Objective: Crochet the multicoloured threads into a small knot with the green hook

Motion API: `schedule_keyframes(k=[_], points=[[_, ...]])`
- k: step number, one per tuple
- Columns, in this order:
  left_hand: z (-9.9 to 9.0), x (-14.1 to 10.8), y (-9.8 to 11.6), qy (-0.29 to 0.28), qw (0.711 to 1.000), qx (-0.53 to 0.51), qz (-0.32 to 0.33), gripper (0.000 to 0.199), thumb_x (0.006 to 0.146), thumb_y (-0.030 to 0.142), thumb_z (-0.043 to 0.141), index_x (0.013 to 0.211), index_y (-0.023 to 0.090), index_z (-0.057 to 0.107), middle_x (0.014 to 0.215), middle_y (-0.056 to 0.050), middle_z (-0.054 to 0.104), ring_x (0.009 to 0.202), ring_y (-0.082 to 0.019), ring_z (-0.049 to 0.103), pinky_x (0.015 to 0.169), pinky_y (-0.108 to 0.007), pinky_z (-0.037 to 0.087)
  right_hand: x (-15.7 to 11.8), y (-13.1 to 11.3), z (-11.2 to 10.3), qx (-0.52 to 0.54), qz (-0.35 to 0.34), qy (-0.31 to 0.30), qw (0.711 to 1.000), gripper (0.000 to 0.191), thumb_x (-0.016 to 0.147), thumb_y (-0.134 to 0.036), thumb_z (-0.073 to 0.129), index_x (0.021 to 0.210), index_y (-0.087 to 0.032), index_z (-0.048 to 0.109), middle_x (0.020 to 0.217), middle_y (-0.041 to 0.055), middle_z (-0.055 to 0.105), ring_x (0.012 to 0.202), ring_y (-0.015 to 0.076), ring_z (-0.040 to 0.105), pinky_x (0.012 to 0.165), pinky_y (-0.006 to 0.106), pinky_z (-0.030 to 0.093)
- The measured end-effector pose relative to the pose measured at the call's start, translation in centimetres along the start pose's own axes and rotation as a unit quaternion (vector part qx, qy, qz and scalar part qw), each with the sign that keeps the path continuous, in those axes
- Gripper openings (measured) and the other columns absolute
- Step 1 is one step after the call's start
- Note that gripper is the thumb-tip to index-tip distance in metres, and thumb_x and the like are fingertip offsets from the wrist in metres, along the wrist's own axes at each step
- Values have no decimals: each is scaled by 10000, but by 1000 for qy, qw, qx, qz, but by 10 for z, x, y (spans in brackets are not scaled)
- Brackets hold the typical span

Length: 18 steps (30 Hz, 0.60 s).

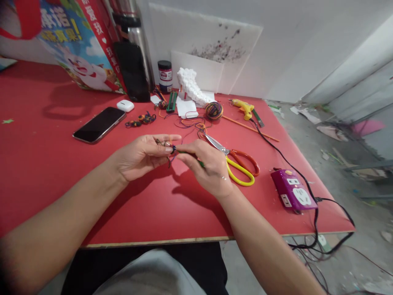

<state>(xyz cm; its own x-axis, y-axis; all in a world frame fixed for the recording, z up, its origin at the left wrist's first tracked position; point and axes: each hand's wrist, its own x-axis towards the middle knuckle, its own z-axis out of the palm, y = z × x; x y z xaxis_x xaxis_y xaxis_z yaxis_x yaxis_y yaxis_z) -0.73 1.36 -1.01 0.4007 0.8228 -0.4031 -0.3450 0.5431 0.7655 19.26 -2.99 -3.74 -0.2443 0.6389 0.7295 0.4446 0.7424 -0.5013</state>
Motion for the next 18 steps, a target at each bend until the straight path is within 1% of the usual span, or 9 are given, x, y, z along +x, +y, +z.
schedule_keyframes(k=[1,3,5,7,10,12,15,18], points=[[-1,1,0,-1,1000,-12,-4,341,701,-88,802,1011,53,794,718,-21,708,591,-75,618,557,-180,461,0,1,2,-31,-43,-8,999,198,1109,-313,635,1172,-198,784,902,74,800,758,179,731,715,306,596],[-1,1,0,7,1000,-25,3,305,714,-99,782,978,53,789,689,-2,673,576,-63,599,551,-171,447,-2,3,6,-100,-113,-23,988,217,1091,-265,660,1275,-167,724,958,106,786,820,204,728,739,320,602],[0,1,1,22,999,-22,24,302,721,-100,776,976,61,783,684,11,658,578,-63,602,562,-173,454,-3,4,12,-168,-153,-34,973,260,1094,-236,640,1333,-138,674,955,117,757,821,221,703,722,330,592],[3,-1,0,37,998,-4,59,328,721,-87,784,1009,72,776,693,15,667,588,-75,616,576,-188,470,-4,3,17,-223,-173,-31,959,271,1103,-214,608,1352,-115,638,920,108,727,798,232,676,694,336,574],[8,-2,-1,58,988,55,132,441,737,-65,774,1157,69,758,682,36,677,589,-91,616,585,-214,475,-5,2,25,-272,-179,-16,945,273,1102,-208,598,1349,-93,611,879,89,699,758,244,644,645,347,550],[10,-2,-3,65,978,98,172,559,746,-68,755,1293,44,726,681,51,677,597,-88,606,606,-217,478,-6,2,28,-275,-175,-11,945,276,1097,-221,612,1337,-86,609,869,90,701,751,252,641,631,354,548],[11,-2,-4,70,966,148,201,670,754,-68,738,1417,11,682,692,64,657,636,-78,589,656,-210,483,-7,0,27,-241,-162,-8,957,261,1076,-179,634,1320,-88,619,894,115,729,775,257,669,665,358,568],[6,0,-4,69,951,194,229,680,753,-39,738,1426,54,713,713,67,618,674,-82,561,673,-214,470,-8,-3,23,-182,-134,-3,974,263,1049,-127,648,1311,-131,648,932,126,757,799,249,699,702,354,574]])
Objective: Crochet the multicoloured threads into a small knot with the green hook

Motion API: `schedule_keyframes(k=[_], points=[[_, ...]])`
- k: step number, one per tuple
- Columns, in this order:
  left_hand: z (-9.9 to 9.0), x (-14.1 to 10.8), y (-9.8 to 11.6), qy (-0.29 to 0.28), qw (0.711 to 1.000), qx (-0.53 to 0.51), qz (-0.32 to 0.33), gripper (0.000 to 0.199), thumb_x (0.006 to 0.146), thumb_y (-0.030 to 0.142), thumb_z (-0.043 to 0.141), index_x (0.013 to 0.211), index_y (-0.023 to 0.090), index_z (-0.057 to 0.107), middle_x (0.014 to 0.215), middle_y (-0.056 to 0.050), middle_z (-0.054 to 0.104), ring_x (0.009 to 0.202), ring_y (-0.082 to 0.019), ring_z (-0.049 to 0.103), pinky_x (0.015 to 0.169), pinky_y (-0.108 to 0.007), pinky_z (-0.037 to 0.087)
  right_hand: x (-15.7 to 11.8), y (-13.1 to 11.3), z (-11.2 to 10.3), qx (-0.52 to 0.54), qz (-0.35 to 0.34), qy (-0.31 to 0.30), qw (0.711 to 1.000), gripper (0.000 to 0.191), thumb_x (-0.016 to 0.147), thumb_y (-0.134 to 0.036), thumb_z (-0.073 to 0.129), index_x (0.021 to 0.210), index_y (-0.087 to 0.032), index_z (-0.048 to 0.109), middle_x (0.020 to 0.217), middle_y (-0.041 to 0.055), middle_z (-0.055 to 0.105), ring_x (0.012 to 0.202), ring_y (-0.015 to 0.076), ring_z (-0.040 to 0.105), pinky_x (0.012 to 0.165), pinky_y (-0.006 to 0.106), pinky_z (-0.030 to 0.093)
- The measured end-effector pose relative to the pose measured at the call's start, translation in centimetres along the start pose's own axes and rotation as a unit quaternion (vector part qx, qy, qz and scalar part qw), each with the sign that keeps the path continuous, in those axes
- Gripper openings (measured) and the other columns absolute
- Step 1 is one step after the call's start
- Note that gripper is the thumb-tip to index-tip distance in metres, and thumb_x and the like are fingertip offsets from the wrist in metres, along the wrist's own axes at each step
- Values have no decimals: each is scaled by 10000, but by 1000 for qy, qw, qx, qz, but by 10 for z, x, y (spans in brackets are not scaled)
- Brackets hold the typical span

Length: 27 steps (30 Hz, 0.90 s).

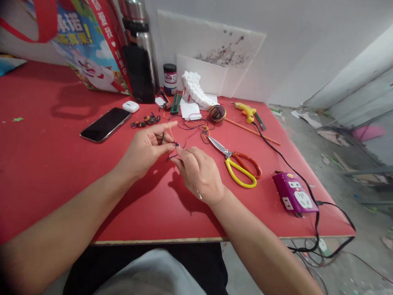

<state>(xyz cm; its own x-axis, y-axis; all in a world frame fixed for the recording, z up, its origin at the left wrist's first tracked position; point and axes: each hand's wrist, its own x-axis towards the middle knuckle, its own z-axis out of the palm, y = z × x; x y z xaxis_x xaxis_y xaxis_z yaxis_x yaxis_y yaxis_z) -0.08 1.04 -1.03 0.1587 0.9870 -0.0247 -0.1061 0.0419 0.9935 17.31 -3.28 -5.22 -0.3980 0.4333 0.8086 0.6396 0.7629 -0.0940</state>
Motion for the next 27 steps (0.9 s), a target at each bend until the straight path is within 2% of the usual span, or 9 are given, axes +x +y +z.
schedule_keyframes(k=[3,6,12,17,19,21,24,27], points=[[-5,1,-2,-14,999,39,28,632,734,5,750,1353,131,784,739,57,611,689,-92,544,679,-230,462,2,-1,-6,45,32,8,998,240,1052,-141,650,1284,-197,675,904,86,764,763,223,699,694,335,569],[-8,2,-4,-30,997,67,39,613,726,44,749,1324,163,806,750,48,613,672,-97,538,668,-243,457,4,0,-11,73,53,7,996,174,1055,-153,651,1209,-214,707,873,68,765,754,203,708,697,317,570],[-8,3,-6,-35,994,91,56,620,731,71,750,1346,141,797,759,39,622,672,-99,542,681,-245,471,8,2,-18,125,102,3,987,138,1050,-172,648,1071,-235,769,834,41,772,726,176,718,695,302,556],[-11,3,-5,-58,990,116,54,637,751,86,741,1384,144,783,764,32,635,661,-101,536,674,-245,467,12,4,-27,174,204,-15,963,163,1025,-219,675,924,-213,803,738,19,752,652,150,678,644,284,520],[-12,3,-4,-71,987,133,62,625,755,80,735,1372,157,794,770,28,637,655,-101,526,666,-245,459,15,8,-30,209,279,-24,937,196,1004,-269,701,846,-208,800,669,5,719,607,141,641,610,279,498],[-14,3,-4,-90,983,141,71,601,751,71,741,1338,177,815,767,29,629,661,-100,517,679,-245,464,16,13,-32,269,355,-20,895,228,965,-347,752,792,-205,797,616,-1,685,569,134,600,556,270,461],[-15,2,-3,-131,981,121,76,577,752,72,761,1313,188,830,758,36,595,698,-107,539,748,-256,511,18,23,-33,398,435,-2,808,296,846,-466,878,755,-193,808,554,-11,624,488,106,500,460,243,355],[-16,2,-2,-156,981,89,76,563,758,82,789,1308,196,833,762,32,602,725,-117,570,793,-278,547,20,29,-32,498,468,7,730,363,724,-510,976,727,-186,815,506,-33,561,429,66,386,419,213,241]])
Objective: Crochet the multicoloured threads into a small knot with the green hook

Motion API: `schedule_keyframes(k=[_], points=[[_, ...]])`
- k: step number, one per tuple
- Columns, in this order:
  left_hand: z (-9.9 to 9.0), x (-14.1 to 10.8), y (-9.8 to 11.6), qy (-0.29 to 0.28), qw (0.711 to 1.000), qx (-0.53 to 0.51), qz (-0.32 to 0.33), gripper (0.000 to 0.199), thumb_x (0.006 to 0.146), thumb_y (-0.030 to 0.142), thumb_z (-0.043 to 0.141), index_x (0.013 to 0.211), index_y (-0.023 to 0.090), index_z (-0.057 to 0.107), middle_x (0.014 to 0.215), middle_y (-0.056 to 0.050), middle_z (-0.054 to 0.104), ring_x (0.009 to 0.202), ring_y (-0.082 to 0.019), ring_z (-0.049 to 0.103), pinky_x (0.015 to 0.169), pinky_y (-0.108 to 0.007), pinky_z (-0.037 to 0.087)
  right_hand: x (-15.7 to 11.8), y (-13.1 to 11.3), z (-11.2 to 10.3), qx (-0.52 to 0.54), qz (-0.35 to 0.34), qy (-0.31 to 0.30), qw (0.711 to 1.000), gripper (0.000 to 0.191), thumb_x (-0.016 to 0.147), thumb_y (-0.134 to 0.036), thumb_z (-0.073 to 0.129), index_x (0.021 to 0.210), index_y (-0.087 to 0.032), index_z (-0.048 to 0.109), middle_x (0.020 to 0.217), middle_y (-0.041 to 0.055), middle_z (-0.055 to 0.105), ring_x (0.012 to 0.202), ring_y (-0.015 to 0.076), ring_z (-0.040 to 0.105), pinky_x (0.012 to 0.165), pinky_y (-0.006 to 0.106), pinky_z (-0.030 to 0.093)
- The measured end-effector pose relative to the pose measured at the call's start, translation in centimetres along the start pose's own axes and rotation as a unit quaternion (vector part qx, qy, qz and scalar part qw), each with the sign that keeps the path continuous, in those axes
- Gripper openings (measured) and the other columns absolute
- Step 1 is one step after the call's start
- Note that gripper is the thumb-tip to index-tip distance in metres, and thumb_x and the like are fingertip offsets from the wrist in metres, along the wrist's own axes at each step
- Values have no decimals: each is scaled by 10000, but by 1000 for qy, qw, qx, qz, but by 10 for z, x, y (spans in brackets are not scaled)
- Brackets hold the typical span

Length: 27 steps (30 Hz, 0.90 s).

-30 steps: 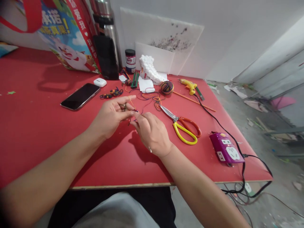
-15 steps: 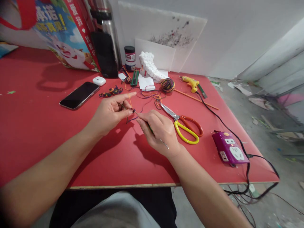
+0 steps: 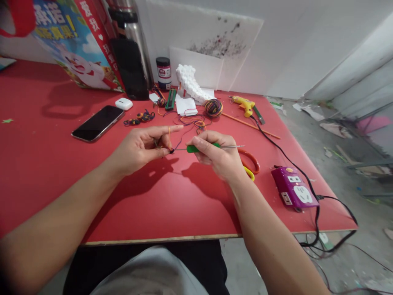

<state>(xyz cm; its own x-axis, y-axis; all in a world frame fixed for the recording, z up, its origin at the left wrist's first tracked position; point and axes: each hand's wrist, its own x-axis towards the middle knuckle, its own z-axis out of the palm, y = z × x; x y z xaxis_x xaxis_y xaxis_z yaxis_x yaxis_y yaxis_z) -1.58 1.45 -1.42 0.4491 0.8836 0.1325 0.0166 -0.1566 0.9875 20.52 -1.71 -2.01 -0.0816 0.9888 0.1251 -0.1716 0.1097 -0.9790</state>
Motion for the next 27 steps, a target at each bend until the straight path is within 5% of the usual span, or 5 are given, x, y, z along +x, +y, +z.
schedule_keyframes(k=[6,13,18,27], points=[[4,0,-1,-7,996,-88,-20,524,712,134,875,1229,223,866,743,24,661,732,-124,639,769,-268,574,-4,-2,6,56,47,-38,997,408,712,-546,986,759,-180,811,490,-32,570,402,56,354,392,194,213],[15,-1,-1,38,978,-198,-48,553,633,149,958,1172,242,880,727,33,671,711,-116,644,730,-265,565,-11,1,22,100,-18,-3,995,339,804,-504,941,840,-195,807,541,-39,610,398,54,376,403,209,305],[18,-3,6,109,975,-189,-32,543,649,102,902,1170,248,868,768,34,663,769,-114,609,829,-275,578,-7,12,35,120,-40,69,990,346,810,-531,915,888,-218,789,614,-55,609,440,53,366,440,228,367],[18,-2,4,121,978,-168,-20,600,689,140,901,1277,243,836,801,30,662,808,-115,594,859,-267,569,-8,17,36,101,-40,67,992,345,890,-573,840,954,-242,768,670,-54,599,482,69,401,485,245,397]])
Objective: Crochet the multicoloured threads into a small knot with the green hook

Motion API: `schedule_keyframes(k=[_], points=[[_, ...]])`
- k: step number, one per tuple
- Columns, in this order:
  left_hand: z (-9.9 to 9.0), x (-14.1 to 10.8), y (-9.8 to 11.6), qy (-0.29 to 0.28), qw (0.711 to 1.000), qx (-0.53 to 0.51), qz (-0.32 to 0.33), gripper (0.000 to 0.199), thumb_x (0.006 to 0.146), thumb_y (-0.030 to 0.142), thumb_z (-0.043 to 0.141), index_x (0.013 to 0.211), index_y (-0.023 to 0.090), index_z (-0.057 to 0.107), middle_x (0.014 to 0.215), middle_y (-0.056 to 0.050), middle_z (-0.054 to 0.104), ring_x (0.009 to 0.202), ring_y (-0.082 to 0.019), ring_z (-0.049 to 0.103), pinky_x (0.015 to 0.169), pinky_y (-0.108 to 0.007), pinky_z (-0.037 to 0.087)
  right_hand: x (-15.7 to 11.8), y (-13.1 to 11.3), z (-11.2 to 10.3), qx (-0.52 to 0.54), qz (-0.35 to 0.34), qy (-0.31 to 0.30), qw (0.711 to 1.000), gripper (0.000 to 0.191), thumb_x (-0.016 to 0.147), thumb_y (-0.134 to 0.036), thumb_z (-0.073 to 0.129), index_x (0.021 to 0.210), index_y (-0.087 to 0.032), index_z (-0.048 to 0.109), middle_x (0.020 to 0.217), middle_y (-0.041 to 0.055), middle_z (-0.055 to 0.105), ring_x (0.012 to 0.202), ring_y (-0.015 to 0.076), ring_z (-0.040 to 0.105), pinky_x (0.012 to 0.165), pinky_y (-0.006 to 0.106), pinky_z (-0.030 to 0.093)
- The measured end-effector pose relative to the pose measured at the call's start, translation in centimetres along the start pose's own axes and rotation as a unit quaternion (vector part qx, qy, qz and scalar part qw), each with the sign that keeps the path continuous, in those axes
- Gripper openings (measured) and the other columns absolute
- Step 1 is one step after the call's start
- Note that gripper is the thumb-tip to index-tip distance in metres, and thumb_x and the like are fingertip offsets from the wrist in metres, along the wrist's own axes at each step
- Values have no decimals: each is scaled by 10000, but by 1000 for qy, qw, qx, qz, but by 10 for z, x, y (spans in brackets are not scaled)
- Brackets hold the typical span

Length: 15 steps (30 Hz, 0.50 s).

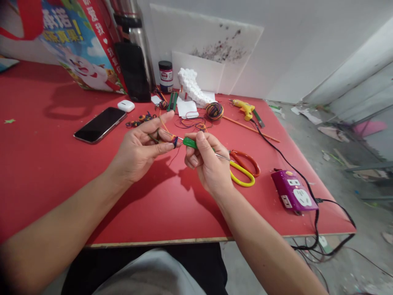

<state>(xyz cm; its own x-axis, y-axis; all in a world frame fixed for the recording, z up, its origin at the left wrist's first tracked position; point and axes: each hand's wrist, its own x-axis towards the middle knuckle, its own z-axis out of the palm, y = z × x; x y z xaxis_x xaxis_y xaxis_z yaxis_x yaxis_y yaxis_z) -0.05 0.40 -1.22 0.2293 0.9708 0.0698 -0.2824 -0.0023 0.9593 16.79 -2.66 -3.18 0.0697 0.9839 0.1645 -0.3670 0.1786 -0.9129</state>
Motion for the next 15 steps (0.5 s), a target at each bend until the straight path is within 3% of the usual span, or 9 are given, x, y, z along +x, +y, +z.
schedule_keyframes(k=[3,8,15], points=[[-1,0,-1,-7,1000,-6,4,582,713,144,903,1282,249,840,820,28,665,809,-109,609,823,-247,558,2,-1,1,23,11,6,1000,365,820,-558,903,916,-228,781,648,-52,607,472,60,391,479,239,389],[-3,0,0,-5,999,38,18,523,815,236,890,1333,236,821,796,33,652,669,-77,508,633,-220,454,4,0,0,19,9,11,1000,374,807,-565,904,913,-228,780,650,-52,601,479,62,387,479,240,389],[-3,2,0,21,999,33,8,566,716,234,952,1271,220,841,827,34,685,706,-80,569,650,-216,480,4,0,0,26,21,4,999,391,809,-568,908,922,-218,775,653,-46,622,477,62,407,482,242,397]])
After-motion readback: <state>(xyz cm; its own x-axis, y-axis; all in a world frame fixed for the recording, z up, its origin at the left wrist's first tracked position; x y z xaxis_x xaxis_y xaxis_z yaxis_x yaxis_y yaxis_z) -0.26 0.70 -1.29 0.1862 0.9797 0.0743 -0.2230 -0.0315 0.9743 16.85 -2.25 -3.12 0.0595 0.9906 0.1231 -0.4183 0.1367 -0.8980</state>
